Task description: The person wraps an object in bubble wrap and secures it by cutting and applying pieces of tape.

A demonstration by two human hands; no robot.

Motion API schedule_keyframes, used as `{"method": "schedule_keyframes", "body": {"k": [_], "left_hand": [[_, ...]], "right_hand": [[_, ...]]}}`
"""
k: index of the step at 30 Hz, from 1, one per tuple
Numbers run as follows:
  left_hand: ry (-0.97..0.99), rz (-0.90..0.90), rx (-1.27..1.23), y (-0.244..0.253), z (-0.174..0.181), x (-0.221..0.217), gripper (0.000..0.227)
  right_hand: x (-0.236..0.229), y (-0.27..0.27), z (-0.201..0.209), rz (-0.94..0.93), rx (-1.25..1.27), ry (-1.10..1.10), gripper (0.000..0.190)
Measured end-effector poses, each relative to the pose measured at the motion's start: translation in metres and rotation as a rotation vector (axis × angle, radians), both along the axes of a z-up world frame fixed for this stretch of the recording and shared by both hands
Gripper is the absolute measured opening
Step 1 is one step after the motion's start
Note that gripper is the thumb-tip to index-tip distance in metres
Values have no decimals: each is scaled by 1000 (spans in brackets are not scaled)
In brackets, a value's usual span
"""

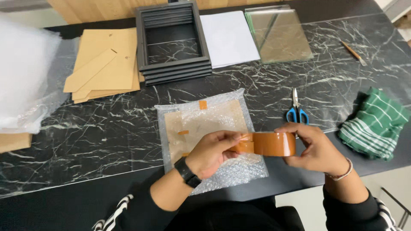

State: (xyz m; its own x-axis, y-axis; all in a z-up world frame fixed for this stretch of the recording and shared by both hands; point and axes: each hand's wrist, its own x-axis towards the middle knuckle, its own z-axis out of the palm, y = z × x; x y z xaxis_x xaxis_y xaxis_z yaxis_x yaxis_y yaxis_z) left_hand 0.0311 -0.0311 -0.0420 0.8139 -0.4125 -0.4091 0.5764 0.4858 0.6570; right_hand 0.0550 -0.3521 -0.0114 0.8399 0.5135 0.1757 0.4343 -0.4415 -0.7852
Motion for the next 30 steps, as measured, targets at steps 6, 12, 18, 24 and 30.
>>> {"method": "schedule_keyframes", "body": {"k": [6,12,18,24,30], "left_hand": [[-40,-107,298,-56,-4,44,16],[-237,-118,435,-82,-20,82,33],[-178,-147,447,-91,-7,80,28],[-176,-165,424,-90,-4,77,30],[-177,-174,399,-82,-11,71,33]], "right_hand": [[-4,-50,-30,-208,-110,79,65],[-15,-43,-11,-351,-57,196,73],[18,-72,-37,-529,74,260,43],[82,-50,-45,-663,-737,292,73],[109,-67,-79,-570,-988,220,61]]}}
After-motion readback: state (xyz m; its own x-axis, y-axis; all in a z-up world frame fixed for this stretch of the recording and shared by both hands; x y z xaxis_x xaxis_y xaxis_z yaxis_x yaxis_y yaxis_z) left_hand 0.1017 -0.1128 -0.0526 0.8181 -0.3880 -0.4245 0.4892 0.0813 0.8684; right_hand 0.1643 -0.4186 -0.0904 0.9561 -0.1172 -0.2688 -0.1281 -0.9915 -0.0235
